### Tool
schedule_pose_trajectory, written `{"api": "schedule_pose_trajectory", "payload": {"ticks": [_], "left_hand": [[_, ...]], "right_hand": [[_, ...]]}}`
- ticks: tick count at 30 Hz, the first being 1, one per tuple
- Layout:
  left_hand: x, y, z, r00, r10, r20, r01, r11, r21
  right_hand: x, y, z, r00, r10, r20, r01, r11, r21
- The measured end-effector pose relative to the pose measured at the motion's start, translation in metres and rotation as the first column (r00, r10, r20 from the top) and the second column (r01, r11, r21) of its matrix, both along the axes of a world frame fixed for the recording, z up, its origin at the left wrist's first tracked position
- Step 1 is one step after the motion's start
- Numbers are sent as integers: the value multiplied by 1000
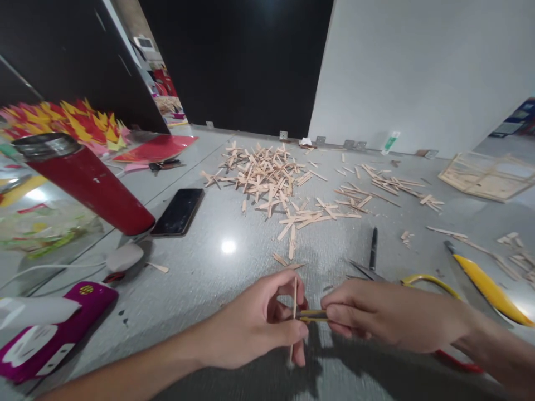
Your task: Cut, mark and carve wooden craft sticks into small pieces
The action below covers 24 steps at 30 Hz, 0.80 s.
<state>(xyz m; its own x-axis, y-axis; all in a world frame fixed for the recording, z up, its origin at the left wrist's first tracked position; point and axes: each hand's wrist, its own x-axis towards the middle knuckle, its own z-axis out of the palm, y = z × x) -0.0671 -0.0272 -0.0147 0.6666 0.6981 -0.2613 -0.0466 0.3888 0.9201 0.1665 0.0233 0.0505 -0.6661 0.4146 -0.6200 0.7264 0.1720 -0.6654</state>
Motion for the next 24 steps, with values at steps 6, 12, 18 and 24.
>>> {"api": "schedule_pose_trajectory", "payload": {"ticks": [6,12,18,24], "left_hand": [[-10,9,5,995,75,59,-75,997,-8],[-10,21,-2,989,150,9,-149,987,-65],[-9,15,-14,985,170,1,-168,975,-147],[-10,13,-5,983,178,-46,-181,979,-89]], "right_hand": [[34,30,5,999,-37,15,36,992,117],[56,47,6,986,-164,24,149,941,304],[29,18,-3,996,-40,-82,76,858,508],[25,-7,-17,976,172,-131,-13,655,756]]}}
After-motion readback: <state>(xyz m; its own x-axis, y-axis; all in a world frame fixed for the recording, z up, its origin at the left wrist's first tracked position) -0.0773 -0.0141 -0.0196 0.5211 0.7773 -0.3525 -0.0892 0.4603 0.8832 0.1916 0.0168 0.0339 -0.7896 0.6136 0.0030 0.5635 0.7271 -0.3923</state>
